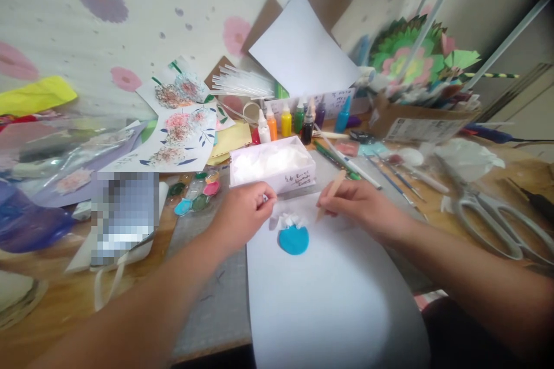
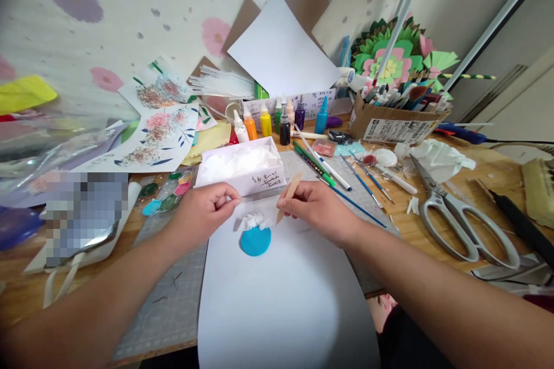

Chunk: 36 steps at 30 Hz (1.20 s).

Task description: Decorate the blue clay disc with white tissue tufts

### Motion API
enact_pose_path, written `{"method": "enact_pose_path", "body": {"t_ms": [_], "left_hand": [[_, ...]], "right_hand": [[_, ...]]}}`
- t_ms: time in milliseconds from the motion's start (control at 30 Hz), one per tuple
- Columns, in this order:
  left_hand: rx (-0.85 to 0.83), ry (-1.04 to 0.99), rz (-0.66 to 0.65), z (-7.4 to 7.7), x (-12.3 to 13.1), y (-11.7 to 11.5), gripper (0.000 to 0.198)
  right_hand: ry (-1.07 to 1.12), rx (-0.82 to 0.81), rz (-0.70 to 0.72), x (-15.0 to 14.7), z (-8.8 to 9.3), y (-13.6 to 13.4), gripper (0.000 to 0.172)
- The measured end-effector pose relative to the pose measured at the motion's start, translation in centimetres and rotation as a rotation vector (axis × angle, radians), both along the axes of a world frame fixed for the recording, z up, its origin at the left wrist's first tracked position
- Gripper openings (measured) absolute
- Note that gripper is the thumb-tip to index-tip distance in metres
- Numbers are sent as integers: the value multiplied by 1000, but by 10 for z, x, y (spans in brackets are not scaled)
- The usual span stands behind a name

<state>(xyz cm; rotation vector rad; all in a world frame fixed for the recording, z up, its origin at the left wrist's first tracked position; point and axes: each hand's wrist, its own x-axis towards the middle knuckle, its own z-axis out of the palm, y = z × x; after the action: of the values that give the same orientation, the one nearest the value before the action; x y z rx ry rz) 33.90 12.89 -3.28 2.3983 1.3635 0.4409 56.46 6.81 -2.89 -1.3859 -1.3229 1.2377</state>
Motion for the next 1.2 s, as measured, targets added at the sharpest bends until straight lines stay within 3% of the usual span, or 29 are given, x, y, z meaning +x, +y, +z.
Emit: {"method": "enact_pose_path", "body": {"t_ms": [200, 467, 700, 867, 1000, 1100, 1200], "left_hand": [[17, 203, -61, 1, -1, -1, 29], [98, 265, -103, -7, 7, -2, 19], [-34, 24, -1, 2, 5, -2, 14], [-558, -610, -15, 13, 2, -12, 14], [-782, -795, -121, 17, 5, -22, 13], [-778, -759, -140, 17, 7, -25, 17], [-548, -603, -171, 17, 5, -26, 20]], "right_hand": [[-55, -23, 80, -6, 1, -3, 15], [-52, -14, 46, -8, -1, -2, 20], [91, 61, -26, -6, -6, -2, 18], [248, 193, 88, -8, 1, -4, 10], [378, 150, 180, -16, 10, -7, 5], [345, 104, 168, -20, 12, -7, 11], [323, 41, 97, -18, 11, -5, 20]]}}
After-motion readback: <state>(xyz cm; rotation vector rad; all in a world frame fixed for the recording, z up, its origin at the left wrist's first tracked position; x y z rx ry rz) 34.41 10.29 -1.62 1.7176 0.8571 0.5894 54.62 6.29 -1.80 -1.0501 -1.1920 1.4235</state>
